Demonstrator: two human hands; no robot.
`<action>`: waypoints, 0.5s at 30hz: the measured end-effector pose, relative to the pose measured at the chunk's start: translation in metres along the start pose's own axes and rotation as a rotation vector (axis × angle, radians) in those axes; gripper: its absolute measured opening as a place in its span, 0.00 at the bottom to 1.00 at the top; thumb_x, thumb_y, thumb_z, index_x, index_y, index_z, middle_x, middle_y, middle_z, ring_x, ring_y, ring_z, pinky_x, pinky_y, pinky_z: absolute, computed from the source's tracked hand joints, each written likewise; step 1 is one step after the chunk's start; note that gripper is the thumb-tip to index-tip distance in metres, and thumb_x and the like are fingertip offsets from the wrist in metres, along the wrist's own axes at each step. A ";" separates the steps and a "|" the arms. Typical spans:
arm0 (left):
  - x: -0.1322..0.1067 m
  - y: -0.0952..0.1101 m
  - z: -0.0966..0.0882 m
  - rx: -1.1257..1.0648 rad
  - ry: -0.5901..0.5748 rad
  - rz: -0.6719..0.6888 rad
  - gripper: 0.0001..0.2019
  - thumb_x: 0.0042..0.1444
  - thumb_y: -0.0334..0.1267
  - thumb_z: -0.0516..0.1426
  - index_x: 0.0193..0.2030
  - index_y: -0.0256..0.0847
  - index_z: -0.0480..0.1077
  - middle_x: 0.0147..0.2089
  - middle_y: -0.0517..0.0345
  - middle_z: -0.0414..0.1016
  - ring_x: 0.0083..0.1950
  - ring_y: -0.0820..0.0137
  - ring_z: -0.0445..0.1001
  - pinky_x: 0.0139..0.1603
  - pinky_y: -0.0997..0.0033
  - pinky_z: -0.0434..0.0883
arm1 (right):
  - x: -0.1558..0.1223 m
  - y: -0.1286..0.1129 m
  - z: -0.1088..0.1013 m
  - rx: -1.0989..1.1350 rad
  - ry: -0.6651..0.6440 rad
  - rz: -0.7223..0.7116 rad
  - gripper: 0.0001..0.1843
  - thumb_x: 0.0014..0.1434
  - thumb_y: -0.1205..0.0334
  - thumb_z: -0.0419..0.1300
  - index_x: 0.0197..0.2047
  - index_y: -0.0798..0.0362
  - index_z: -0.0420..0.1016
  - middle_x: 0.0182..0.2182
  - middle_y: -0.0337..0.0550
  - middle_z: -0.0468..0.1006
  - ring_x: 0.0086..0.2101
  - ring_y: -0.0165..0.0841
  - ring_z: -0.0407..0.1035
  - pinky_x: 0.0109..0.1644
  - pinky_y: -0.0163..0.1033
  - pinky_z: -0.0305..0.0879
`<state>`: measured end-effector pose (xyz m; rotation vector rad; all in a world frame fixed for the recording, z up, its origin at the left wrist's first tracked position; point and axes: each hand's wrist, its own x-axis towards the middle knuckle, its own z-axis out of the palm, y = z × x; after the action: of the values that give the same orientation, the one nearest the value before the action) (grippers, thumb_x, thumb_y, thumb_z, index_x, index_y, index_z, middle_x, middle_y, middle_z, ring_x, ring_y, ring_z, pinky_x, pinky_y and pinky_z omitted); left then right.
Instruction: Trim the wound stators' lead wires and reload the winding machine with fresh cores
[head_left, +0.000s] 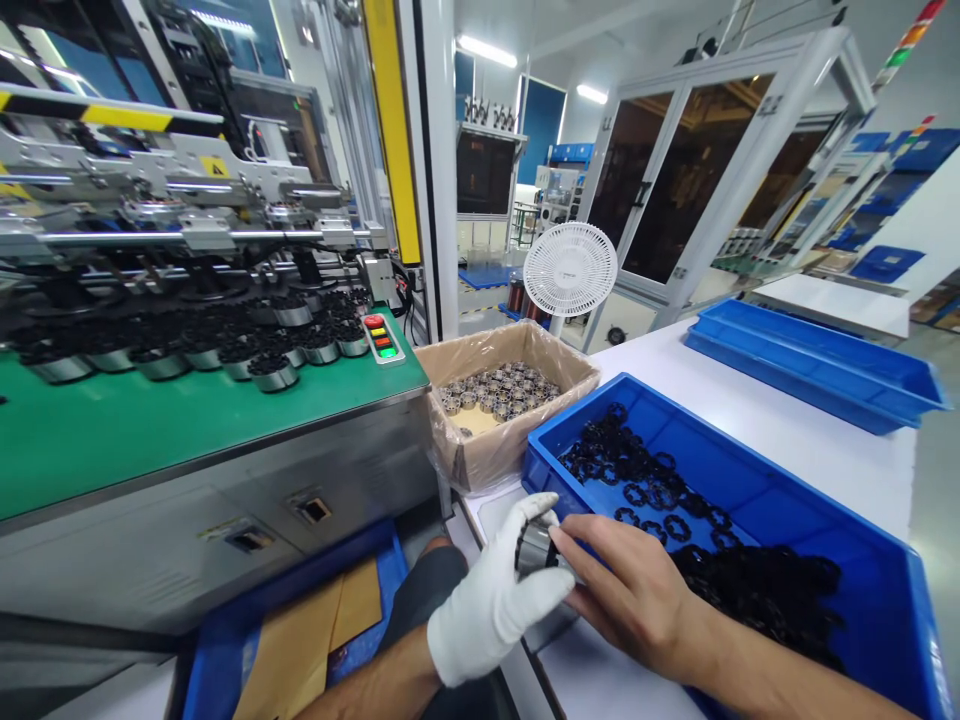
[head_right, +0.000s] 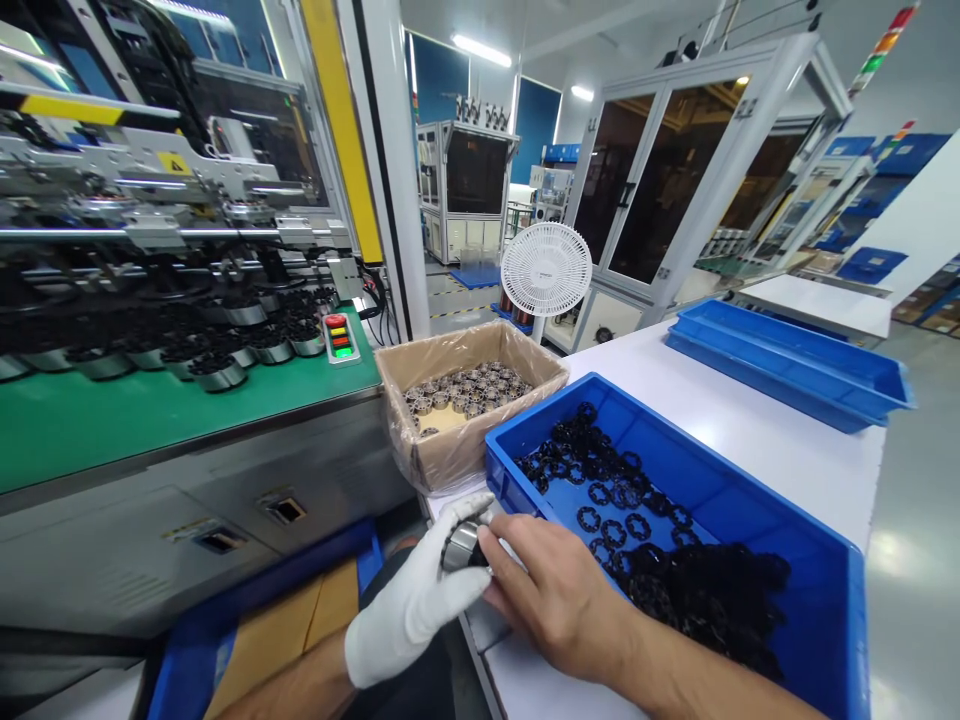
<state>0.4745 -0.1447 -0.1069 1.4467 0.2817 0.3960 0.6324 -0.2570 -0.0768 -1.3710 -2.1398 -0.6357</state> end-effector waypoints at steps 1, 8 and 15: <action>0.002 0.001 -0.004 0.059 -0.015 0.019 0.29 0.62 0.49 0.54 0.66 0.40 0.57 0.64 0.46 0.65 0.67 0.57 0.61 0.70 0.54 0.54 | 0.000 0.004 -0.001 0.019 -0.009 0.014 0.17 0.66 0.60 0.57 0.51 0.64 0.71 0.40 0.57 0.78 0.39 0.37 0.73 0.37 0.39 0.73; 0.045 -0.039 -0.007 0.692 0.111 0.105 0.25 0.47 0.36 0.62 0.54 0.39 0.69 0.53 0.46 0.70 0.55 0.56 0.69 0.59 0.53 0.65 | -0.033 0.092 0.004 -0.087 -0.080 0.609 0.23 0.65 0.47 0.54 0.52 0.58 0.73 0.42 0.52 0.79 0.37 0.36 0.77 0.44 0.41 0.74; 0.035 -0.066 -0.008 0.791 0.024 0.168 0.23 0.36 0.45 0.70 0.41 0.42 0.75 0.43 0.53 0.76 0.44 0.59 0.74 0.47 0.63 0.72 | -0.097 0.151 0.039 -0.113 -0.388 0.777 0.18 0.54 0.48 0.56 0.31 0.53 0.79 0.29 0.54 0.82 0.28 0.46 0.79 0.33 0.47 0.75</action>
<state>0.5091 -0.1278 -0.1712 2.2529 0.3572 0.4626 0.7988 -0.2410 -0.1529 -2.3411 -1.6132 -0.1826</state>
